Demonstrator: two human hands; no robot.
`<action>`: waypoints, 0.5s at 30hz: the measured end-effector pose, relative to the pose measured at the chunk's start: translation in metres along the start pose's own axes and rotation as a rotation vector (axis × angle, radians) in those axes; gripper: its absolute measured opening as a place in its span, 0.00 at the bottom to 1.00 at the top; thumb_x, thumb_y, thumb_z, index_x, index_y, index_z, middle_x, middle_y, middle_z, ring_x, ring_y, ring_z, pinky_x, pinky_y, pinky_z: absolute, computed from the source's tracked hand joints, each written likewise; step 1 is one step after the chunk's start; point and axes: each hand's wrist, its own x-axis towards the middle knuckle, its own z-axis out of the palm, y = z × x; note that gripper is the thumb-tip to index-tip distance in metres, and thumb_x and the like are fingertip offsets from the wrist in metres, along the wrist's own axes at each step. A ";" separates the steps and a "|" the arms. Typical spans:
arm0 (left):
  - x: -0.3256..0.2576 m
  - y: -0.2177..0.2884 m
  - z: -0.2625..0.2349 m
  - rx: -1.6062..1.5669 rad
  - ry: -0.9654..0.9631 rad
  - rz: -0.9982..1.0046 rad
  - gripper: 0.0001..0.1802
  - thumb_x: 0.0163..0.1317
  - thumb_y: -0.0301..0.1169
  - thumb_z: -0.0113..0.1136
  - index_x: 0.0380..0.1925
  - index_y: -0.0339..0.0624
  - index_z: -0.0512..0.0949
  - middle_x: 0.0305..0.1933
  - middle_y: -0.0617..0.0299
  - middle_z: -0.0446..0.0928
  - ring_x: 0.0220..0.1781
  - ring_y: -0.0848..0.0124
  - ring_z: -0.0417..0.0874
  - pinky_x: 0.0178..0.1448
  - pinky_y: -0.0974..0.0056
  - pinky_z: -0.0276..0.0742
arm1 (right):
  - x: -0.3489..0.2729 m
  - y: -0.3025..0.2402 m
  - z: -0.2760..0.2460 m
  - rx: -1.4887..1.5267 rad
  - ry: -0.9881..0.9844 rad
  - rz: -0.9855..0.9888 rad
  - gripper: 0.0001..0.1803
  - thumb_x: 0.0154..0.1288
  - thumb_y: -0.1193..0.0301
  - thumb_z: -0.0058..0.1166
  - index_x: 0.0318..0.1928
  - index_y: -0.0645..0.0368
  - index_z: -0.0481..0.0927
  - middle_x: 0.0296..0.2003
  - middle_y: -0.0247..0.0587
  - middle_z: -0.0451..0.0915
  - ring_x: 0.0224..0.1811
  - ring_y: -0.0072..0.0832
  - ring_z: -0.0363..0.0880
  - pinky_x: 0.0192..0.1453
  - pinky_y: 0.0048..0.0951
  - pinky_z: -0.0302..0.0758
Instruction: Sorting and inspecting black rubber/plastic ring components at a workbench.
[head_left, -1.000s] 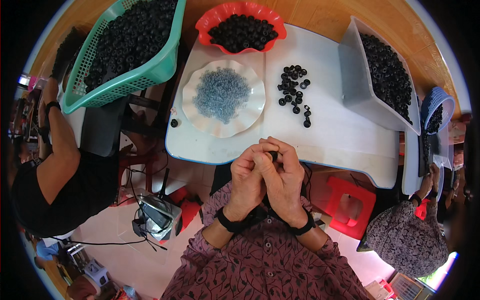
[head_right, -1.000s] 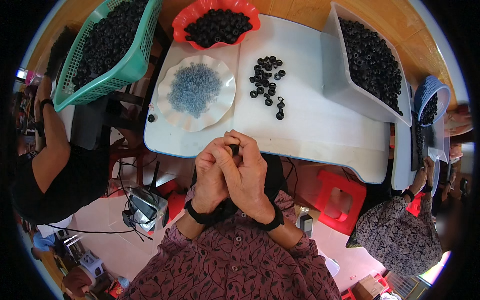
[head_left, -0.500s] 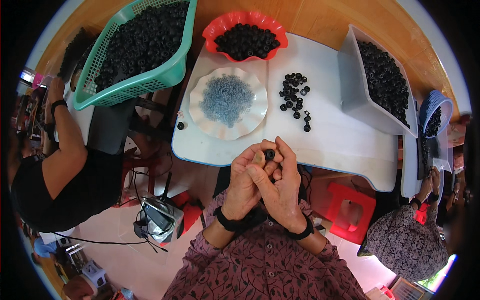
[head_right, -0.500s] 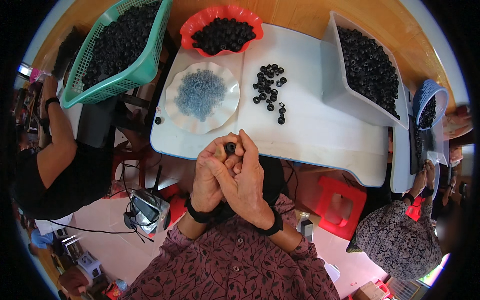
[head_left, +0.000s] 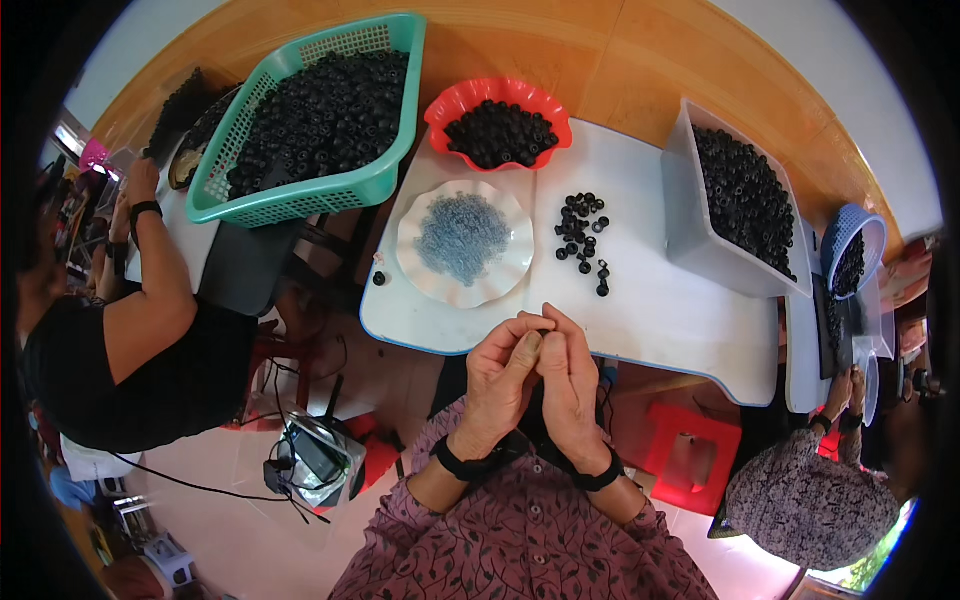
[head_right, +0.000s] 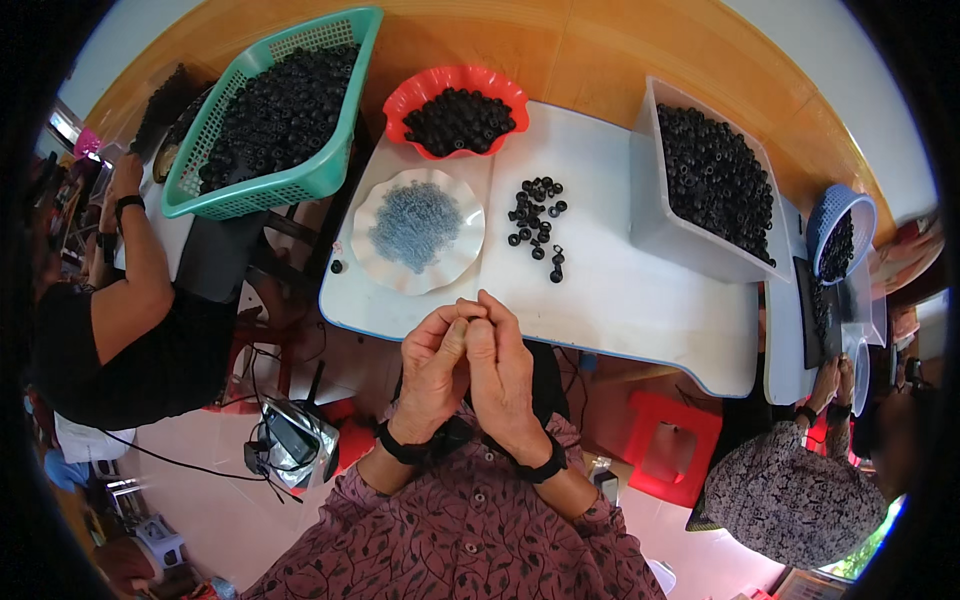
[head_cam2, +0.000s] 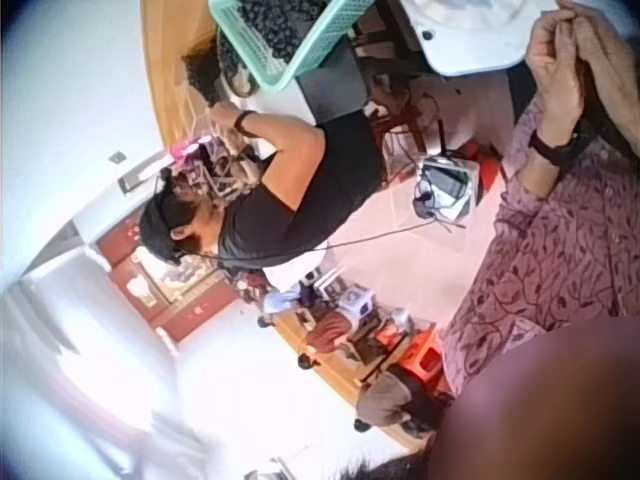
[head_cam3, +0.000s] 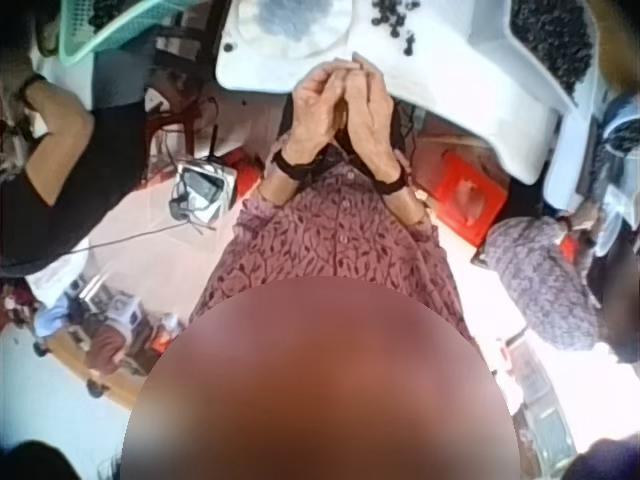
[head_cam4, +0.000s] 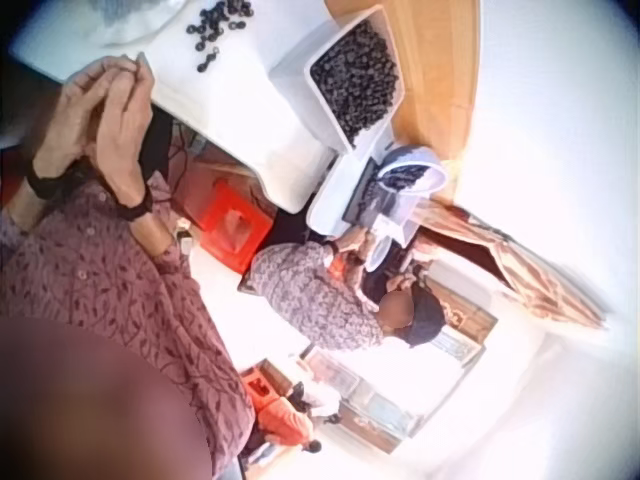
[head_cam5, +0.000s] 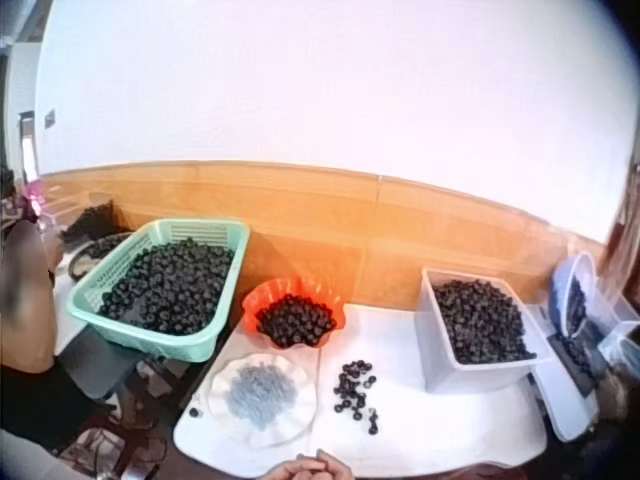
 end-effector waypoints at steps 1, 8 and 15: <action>0.001 0.001 0.002 -0.051 0.011 -0.035 0.13 0.69 0.32 0.56 0.48 0.35 0.76 0.40 0.64 0.78 0.40 0.77 0.78 0.47 0.71 0.76 | 0.000 -0.003 -0.002 0.022 0.010 0.056 0.25 0.75 0.60 0.41 0.60 0.69 0.67 0.47 0.51 0.80 0.47 0.28 0.79 0.53 0.29 0.73; -0.007 -0.001 0.012 0.080 -0.023 0.072 0.11 0.66 0.26 0.58 0.48 0.35 0.77 0.40 0.66 0.79 0.35 0.80 0.75 0.42 0.75 0.73 | -0.003 0.000 -0.010 0.161 -0.040 0.019 0.23 0.78 0.62 0.35 0.60 0.68 0.68 0.49 0.49 0.79 0.49 0.24 0.77 0.55 0.25 0.72; -0.018 0.007 0.025 0.416 -0.051 0.218 0.16 0.61 0.17 0.60 0.50 0.33 0.77 0.45 0.63 0.78 0.40 0.80 0.76 0.45 0.75 0.74 | -0.008 0.001 -0.014 0.647 -0.100 0.059 0.24 0.78 0.60 0.35 0.61 0.66 0.68 0.54 0.50 0.76 0.53 0.27 0.75 0.58 0.24 0.72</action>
